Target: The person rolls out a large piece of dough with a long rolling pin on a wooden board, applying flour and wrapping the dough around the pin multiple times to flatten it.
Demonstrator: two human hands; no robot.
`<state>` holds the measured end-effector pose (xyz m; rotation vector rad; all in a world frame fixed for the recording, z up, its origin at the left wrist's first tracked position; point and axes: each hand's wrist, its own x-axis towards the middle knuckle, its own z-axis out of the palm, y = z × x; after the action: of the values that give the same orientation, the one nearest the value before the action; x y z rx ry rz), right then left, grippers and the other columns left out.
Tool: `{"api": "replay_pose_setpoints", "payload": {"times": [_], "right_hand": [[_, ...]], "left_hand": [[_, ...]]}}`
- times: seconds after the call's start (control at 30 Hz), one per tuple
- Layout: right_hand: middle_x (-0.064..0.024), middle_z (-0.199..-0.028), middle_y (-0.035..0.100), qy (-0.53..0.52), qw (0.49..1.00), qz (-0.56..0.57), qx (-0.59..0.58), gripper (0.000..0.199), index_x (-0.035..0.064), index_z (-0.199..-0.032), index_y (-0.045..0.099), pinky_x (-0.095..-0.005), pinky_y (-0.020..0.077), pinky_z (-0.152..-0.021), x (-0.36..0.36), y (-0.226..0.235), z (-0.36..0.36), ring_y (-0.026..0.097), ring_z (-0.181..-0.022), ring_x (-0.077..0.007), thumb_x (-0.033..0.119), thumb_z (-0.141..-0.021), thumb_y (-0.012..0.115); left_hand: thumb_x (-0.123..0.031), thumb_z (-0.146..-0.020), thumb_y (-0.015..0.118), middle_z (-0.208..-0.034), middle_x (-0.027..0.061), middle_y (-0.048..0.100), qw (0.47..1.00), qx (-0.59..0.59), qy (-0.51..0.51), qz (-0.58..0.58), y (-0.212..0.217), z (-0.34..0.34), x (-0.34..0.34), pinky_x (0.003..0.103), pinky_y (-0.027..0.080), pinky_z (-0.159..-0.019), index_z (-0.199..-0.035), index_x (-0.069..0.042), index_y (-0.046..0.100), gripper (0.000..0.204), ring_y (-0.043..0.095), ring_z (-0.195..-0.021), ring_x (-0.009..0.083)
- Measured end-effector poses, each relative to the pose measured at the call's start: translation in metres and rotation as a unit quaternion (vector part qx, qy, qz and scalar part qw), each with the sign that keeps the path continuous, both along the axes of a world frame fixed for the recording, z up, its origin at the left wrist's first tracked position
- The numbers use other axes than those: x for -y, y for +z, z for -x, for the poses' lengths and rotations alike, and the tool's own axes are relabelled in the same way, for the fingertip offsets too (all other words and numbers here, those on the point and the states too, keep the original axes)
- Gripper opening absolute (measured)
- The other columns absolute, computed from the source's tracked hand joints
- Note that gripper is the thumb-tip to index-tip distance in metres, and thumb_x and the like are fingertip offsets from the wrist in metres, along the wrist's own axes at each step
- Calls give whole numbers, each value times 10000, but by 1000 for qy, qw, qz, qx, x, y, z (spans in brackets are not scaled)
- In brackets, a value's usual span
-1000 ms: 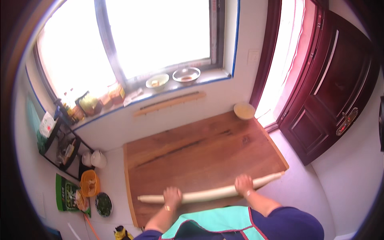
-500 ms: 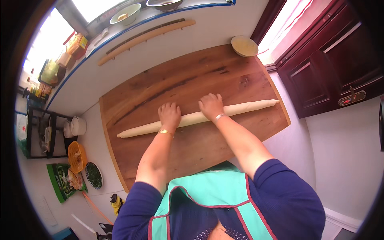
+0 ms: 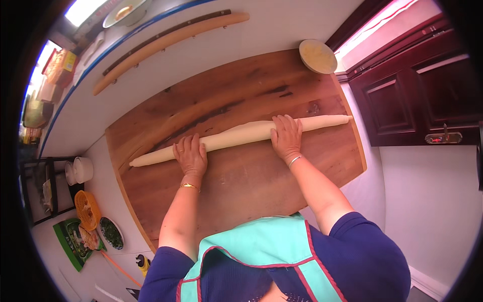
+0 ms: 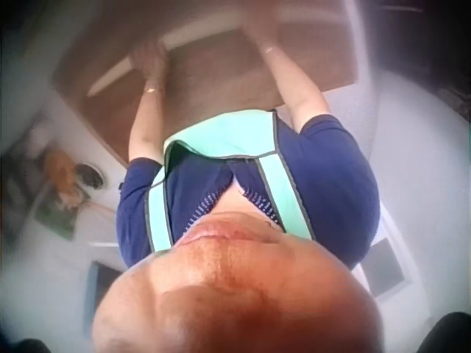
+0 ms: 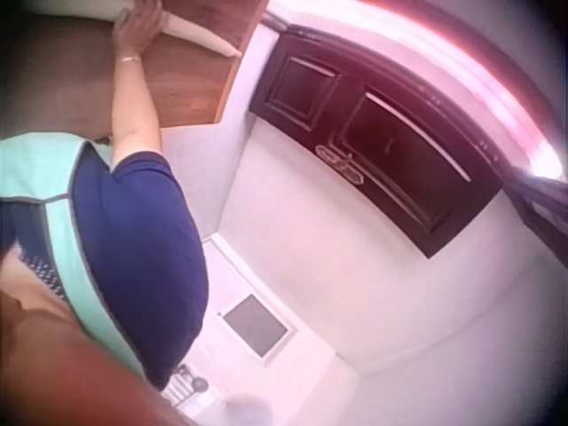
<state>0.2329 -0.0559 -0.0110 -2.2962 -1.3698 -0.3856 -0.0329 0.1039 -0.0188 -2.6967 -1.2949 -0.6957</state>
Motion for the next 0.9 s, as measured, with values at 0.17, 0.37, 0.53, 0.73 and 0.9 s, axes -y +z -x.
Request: {"api": "replay_pose_setpoints", "payload": {"times": [0.17, 0.37, 0.53, 0.73, 0.9], "right_hand": [[-54, -977, 655, 23, 992, 120, -40, 199, 133, -915, 676, -506, 331, -1035, -104, 21, -79, 567, -1048, -257, 284, -879, 552], [-79, -846, 660, 17, 993, -76, 88, 211, 114, -795, 679, -457, 404, -882, -96, -7, -97, 601, -893, -276, 267, -868, 553], [-67, -817, 661, -12, 995, 100, 15, 276, 121, -721, 661, -442, 414, -775, -121, 12, -100, 610, -831, -268, 290, -887, 519], [-59, -820, 630, 5, 993, 120, -16, 179, 147, -781, 644, -420, 394, -780, 36, 13, -19, 583, -860, -246, 251, -877, 535], [-61, -826, 601, 1, 987, 155, -52, 150, 141, -776, 623, -428, 400, -763, 180, 19, 76, 565, -869, -250, 240, -865, 552]], "left_hand": [[-292, -922, 520, -980, 98, 661, 998, -28, -7, 61, 3, -60, -131, 505, 427, -908, -956, -132, 679, 228, 598, -962, 322], [-265, -918, 520, -901, 98, 673, 995, 29, 3, -98, -2, -37, -110, 481, 475, -784, -845, -108, 671, 230, 621, -845, 325], [-257, -920, 495, -815, 102, 667, 999, -53, 1, 4, 6, -39, -144, 492, 481, -716, -797, -98, 644, 250, 626, -768, 335], [-236, -928, 482, -816, 115, 619, 997, -48, -3, 67, 11, 31, 3, 469, 425, -718, -784, -89, 601, 237, 571, -806, 333], [-232, -865, 556, -846, 107, 604, 990, -81, -15, 115, 8, 131, 144, 454, 423, -719, -831, -91, 617, 158, 570, -845, 300]]}}
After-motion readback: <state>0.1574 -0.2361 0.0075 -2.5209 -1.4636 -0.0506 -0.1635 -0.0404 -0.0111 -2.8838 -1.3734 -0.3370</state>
